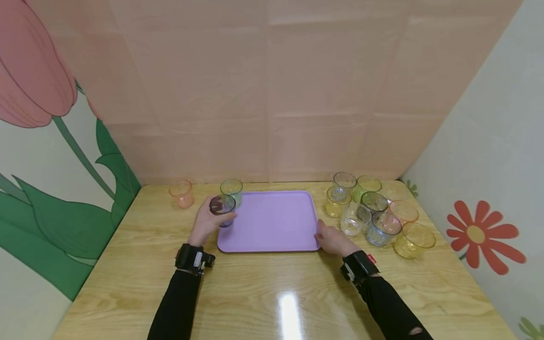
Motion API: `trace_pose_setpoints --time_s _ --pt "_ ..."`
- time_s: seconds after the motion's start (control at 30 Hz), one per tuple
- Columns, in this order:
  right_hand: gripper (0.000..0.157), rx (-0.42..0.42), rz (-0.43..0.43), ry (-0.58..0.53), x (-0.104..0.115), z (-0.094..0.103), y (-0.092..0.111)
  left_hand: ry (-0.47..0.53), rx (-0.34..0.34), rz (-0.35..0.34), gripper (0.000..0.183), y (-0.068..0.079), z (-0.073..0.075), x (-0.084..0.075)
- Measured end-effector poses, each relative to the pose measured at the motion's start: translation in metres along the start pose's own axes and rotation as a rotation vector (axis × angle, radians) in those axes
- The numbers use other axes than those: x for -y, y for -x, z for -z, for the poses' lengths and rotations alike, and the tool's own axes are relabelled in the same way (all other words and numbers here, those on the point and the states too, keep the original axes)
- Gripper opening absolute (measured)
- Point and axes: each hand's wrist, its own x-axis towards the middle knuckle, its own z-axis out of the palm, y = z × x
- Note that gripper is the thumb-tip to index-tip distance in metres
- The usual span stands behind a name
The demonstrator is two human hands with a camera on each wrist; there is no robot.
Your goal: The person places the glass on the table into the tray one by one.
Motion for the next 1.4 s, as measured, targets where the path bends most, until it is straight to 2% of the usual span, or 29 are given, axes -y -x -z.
trace_pose_setpoints --time_s 0.17,0.4,0.63,0.77,1.03,1.2,1.4 --pt "0.044 0.021 -0.022 -0.007 0.0 0.0 0.0 -0.058 0.028 0.029 0.079 -0.001 -0.004 0.001" --pt "0.041 0.021 -0.021 -0.006 0.0 0.0 0.0 -0.213 0.007 -0.015 0.083 -0.004 -0.014 -0.002" --pt "0.043 0.018 -0.029 -0.001 0.002 0.002 0.002 -0.269 -0.01 -0.022 0.079 -0.008 -0.017 -0.003" --pt "0.041 0.025 -0.032 -0.006 0.003 0.004 0.003 -0.274 -0.015 -0.007 0.08 -0.009 -0.017 -0.002" --pt "0.042 0.022 0.033 -0.028 0.001 0.007 0.003 -0.265 0.003 0.01 0.082 -0.01 -0.015 0.002" --pt "0.047 0.042 -0.027 -0.04 0.003 0.005 0.002 -0.261 0.01 0.022 0.084 -0.01 -0.014 0.002" --pt "0.045 0.038 -0.042 -0.014 0.005 0.004 0.001 -0.267 0.015 0.045 0.088 -0.01 -0.015 0.0"
